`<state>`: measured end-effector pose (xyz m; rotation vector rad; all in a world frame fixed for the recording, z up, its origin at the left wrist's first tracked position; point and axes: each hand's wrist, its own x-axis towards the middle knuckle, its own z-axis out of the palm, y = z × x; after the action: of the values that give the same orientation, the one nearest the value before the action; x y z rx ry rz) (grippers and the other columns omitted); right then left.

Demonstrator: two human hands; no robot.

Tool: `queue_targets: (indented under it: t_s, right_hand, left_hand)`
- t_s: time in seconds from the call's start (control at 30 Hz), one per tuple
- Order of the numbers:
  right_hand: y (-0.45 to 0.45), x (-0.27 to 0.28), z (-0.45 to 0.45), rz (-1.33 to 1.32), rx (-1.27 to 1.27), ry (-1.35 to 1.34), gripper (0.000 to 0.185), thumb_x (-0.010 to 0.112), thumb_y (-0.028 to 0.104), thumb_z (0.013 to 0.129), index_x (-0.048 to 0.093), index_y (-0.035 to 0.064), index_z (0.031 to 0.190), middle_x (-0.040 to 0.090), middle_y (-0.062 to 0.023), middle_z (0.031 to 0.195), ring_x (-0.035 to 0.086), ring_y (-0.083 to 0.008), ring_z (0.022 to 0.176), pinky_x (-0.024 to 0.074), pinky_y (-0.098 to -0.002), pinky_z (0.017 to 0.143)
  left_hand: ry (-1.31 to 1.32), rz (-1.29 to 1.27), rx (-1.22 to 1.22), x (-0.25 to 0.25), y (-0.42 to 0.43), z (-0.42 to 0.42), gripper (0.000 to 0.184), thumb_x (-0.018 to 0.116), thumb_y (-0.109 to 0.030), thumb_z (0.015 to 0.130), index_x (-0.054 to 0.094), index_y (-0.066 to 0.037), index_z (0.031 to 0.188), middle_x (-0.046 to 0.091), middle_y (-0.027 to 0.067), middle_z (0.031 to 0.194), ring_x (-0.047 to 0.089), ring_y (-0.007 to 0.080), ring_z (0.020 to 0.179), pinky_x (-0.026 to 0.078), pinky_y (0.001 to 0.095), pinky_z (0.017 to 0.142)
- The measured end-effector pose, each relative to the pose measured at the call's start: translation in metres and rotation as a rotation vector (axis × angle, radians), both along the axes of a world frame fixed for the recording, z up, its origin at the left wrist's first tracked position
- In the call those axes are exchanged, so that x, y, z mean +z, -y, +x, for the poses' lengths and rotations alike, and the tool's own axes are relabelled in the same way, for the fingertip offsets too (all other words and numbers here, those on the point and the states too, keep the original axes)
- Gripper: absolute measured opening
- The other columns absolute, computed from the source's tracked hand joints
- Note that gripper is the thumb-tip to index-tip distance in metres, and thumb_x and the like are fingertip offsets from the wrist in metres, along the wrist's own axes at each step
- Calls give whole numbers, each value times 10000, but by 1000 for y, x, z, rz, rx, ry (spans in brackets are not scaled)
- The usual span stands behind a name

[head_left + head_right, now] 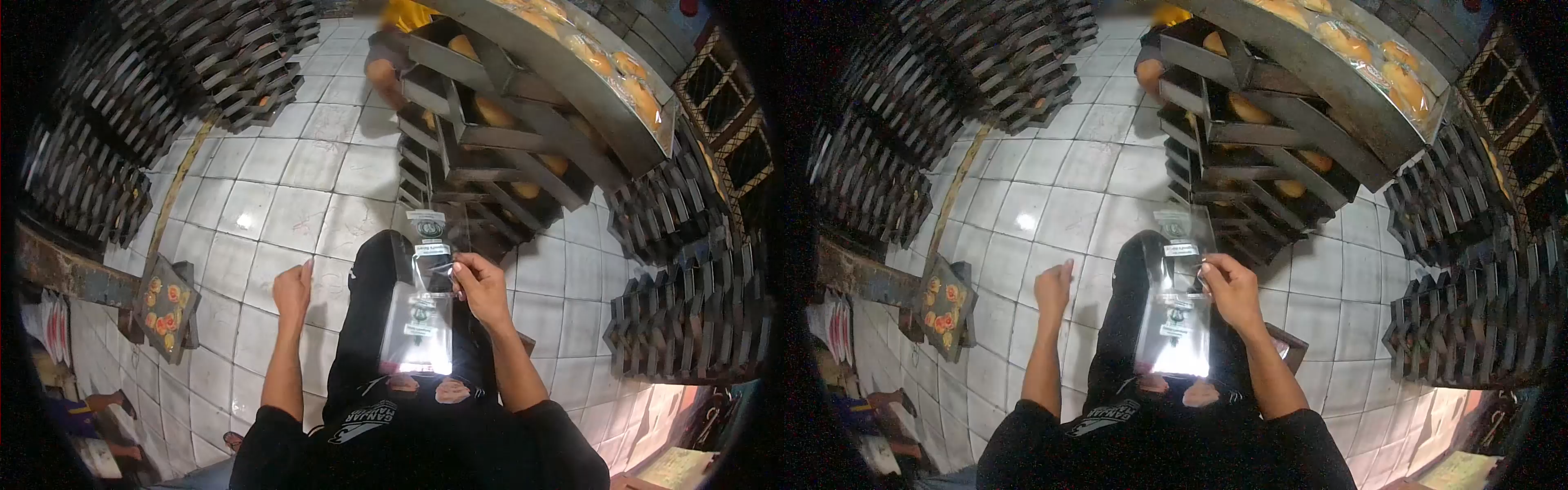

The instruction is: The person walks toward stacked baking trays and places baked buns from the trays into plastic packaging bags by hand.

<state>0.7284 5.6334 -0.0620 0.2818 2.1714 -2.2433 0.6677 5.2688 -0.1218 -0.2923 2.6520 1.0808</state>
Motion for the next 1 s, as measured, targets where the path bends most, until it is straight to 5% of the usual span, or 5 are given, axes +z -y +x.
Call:
queue_targets:
  t_s: [0.17,0.37,0.5,0.73,1.0]
  right_hand:
    - [14,4,9,-3,98,24,171,632,114,998,700,-22,1077,654,-9,792,593,-58,702,475,-225,608]
    - [-33,13,12,-87,98,38,214,660,149,982,710,0,1127,726,-83,1026,666,-159,820,542,-294,739]
    - [-62,18,27,917,112,-308,213,698,151,953,711,14,1117,723,-130,1009,691,-239,865,551,-349,772]
    - [-109,244,-37,811,-34,-775,178,680,171,967,683,10,1043,671,-68,886,657,-174,800,526,-317,705]
    - [-135,307,-271,1291,191,-269,554,564,513,1010,710,-2,1153,724,-145,976,683,-233,974,530,-383,834]
  left_hand:
    - [74,1333,12,62,-112,39,539,627,-409,1009,568,-10,1368,688,139,1265,660,287,1163,539,450,961]
    - [163,1213,36,46,-144,10,256,634,-241,1019,650,5,1087,691,62,793,688,165,702,588,272,696]
    - [17,1378,238,48,-156,4,253,594,-258,1043,638,-18,980,690,90,812,678,182,713,569,309,648]
    - [2,1233,187,-16,-148,4,232,553,-244,1063,601,-46,952,634,66,736,572,131,579,466,271,515]
    - [-17,1256,178,-8,-152,8,234,574,-262,1057,577,-64,932,689,94,773,560,86,541,429,221,474]
